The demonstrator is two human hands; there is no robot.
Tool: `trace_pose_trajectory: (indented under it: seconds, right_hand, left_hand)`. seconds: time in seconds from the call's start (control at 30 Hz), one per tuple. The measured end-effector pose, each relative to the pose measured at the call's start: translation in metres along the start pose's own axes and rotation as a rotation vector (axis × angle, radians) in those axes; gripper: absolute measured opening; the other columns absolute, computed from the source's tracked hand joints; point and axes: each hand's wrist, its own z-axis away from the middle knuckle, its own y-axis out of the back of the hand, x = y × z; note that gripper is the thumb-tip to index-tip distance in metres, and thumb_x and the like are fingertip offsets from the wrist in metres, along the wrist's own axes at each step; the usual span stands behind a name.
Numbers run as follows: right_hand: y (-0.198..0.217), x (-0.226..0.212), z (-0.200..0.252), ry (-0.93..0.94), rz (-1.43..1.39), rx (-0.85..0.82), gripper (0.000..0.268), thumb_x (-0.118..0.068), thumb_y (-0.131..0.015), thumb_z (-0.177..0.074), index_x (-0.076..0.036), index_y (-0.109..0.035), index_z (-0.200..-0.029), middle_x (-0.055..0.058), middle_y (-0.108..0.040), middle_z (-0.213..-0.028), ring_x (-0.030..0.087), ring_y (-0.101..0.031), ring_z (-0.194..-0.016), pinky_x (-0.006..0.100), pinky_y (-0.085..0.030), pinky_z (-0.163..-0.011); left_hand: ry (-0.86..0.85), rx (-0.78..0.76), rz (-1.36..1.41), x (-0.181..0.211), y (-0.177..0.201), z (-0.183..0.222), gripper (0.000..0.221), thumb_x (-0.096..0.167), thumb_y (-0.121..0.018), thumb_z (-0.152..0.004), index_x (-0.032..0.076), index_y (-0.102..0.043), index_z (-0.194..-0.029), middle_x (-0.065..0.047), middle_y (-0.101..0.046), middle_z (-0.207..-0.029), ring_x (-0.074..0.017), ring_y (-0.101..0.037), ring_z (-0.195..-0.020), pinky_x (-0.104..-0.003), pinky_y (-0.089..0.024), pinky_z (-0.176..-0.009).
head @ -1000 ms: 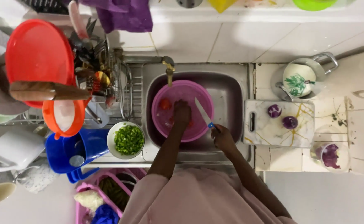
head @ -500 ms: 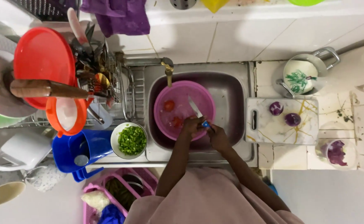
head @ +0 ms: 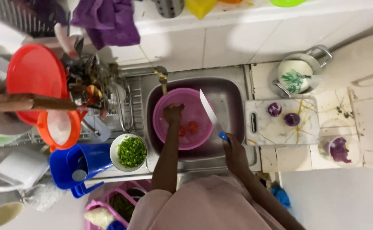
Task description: Peeling and chopping a red onion on a cutting board and washing tomatoes in a sink.
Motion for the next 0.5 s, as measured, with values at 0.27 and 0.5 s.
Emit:
trace_pose_trajectory:
  seconds: [0.27, 0.5]
  right_hand:
    - [-0.032, 0.093, -0.062, 0.289, 0.445, 0.031, 0.049, -0.051, -0.029, -0.111, -0.012, -0.057, -0.118, 0.021, -0.07, -0.093, 0.046, -0.072, -0.081, 0.056, -0.055, -0.065]
    - [-0.013, 0.113, -0.015, 0.062, 0.104, 0.177, 0.055, -0.051, -0.052, -0.102, 0.001, -0.057, -0.117, 0.042, -0.064, -0.094, 0.066, -0.062, -0.085, 0.076, -0.045, -0.065]
  left_hand:
    - [-0.275, -0.156, 0.281, 0.038, 0.058, 0.134, 0.086, 0.025, -0.082, -0.075, 0.03, -0.048, -0.154, -0.004, -0.045, -0.162, -0.0325, -0.042, -0.148, -0.047, -0.04, -0.118]
    - [-0.601, 0.001, 0.364, -0.013, 0.013, 0.174, 0.053, 0.018, -0.084, -0.075, 0.024, -0.066, -0.125, -0.001, -0.061, -0.123, -0.0217, -0.057, -0.115, -0.036, -0.045, -0.102]
